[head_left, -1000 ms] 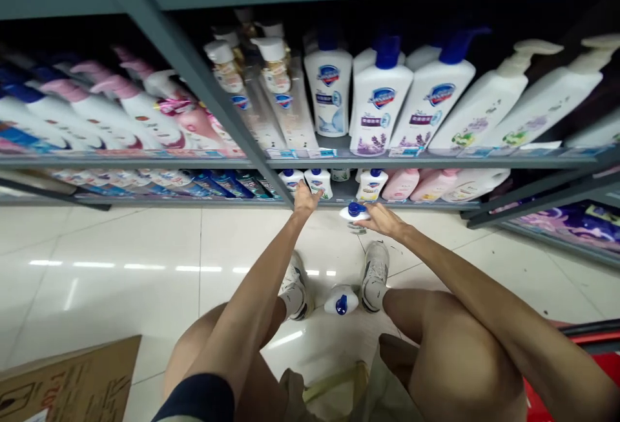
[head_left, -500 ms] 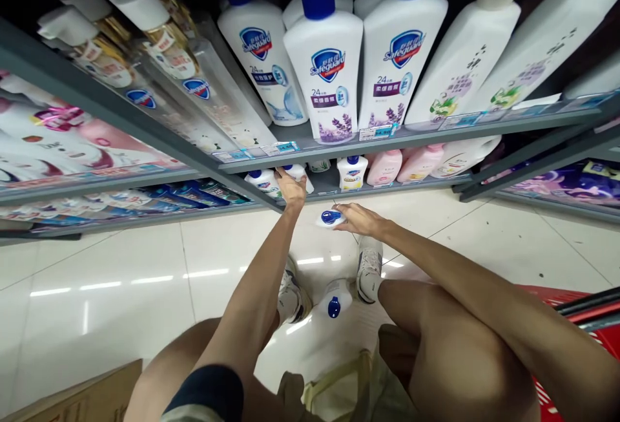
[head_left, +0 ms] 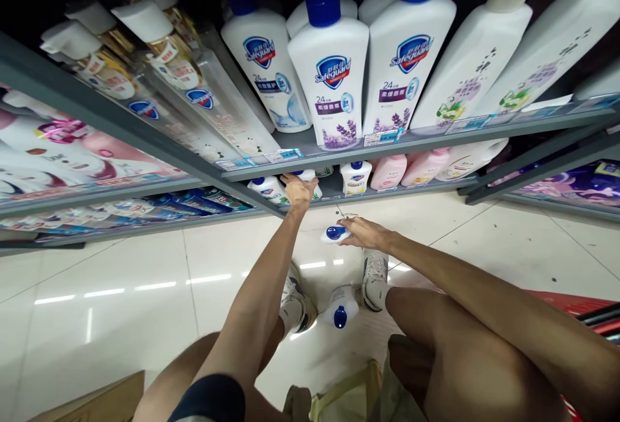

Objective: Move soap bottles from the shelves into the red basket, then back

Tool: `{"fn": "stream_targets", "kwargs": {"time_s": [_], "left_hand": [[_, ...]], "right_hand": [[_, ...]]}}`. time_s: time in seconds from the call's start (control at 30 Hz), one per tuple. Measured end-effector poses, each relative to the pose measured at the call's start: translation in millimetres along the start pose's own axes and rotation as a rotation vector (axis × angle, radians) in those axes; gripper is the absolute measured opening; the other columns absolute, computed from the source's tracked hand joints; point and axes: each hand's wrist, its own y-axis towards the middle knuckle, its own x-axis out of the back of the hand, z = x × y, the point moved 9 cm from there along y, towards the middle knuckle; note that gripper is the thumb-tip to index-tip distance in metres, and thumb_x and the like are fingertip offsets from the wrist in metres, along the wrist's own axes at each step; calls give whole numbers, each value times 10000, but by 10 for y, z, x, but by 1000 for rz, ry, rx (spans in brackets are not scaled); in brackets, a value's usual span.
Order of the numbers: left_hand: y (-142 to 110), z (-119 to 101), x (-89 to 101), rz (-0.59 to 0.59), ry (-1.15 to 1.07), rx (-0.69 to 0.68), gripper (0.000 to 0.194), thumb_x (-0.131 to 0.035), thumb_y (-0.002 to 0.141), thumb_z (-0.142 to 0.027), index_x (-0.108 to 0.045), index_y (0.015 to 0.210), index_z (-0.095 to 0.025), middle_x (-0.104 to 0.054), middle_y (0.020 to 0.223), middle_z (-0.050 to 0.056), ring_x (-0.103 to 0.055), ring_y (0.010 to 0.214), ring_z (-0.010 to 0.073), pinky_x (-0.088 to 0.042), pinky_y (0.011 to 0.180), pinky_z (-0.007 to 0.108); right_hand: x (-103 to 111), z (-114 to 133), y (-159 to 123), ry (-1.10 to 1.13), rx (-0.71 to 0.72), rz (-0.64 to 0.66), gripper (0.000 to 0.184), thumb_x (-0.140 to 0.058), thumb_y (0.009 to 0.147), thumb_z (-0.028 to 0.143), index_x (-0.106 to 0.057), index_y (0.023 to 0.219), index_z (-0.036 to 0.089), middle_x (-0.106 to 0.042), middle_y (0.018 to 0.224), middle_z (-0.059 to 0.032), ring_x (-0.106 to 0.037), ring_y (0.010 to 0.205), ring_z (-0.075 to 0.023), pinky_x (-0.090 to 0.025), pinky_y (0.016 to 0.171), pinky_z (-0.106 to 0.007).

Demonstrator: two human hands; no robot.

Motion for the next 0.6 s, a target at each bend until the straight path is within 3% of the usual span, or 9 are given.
{"fn": "stream_targets", "kwargs": {"time_s": [0.27,0.43,0.6], "left_hand": [[1,-59,-6,-163,6,-42,1023,-826,809,-581,-368,1527,-14,-480,1525,322,-513,1405,434,-510,1115,426],[-5,-394,-301,-79,5,-148,987,-737,862,-680,-419,1480,21,-440,1527,352,-527,1396,427,-507,1121,431],[-70,-608,-438,2,50,-198,917,-748,895,-589,-386,1519,-24,-445,1561,332,-482,1457,396,-463,1168,408]], "right_hand": [[5,12,28,-2,7,0,559,-783,938,438,-623,1399,166,-720,1262,-181,-700,1201,-329,-559,968,-357],[-13,21,54,5,42,10,526,-795,931,411,-639,1372,170,-737,1229,-171,-712,1177,-328,-556,986,-371],[-9,-29,64,-22,42,19,540,-773,947,419,-633,1396,155,-728,1272,-186,-715,1191,-348,-567,982,-382]]}}
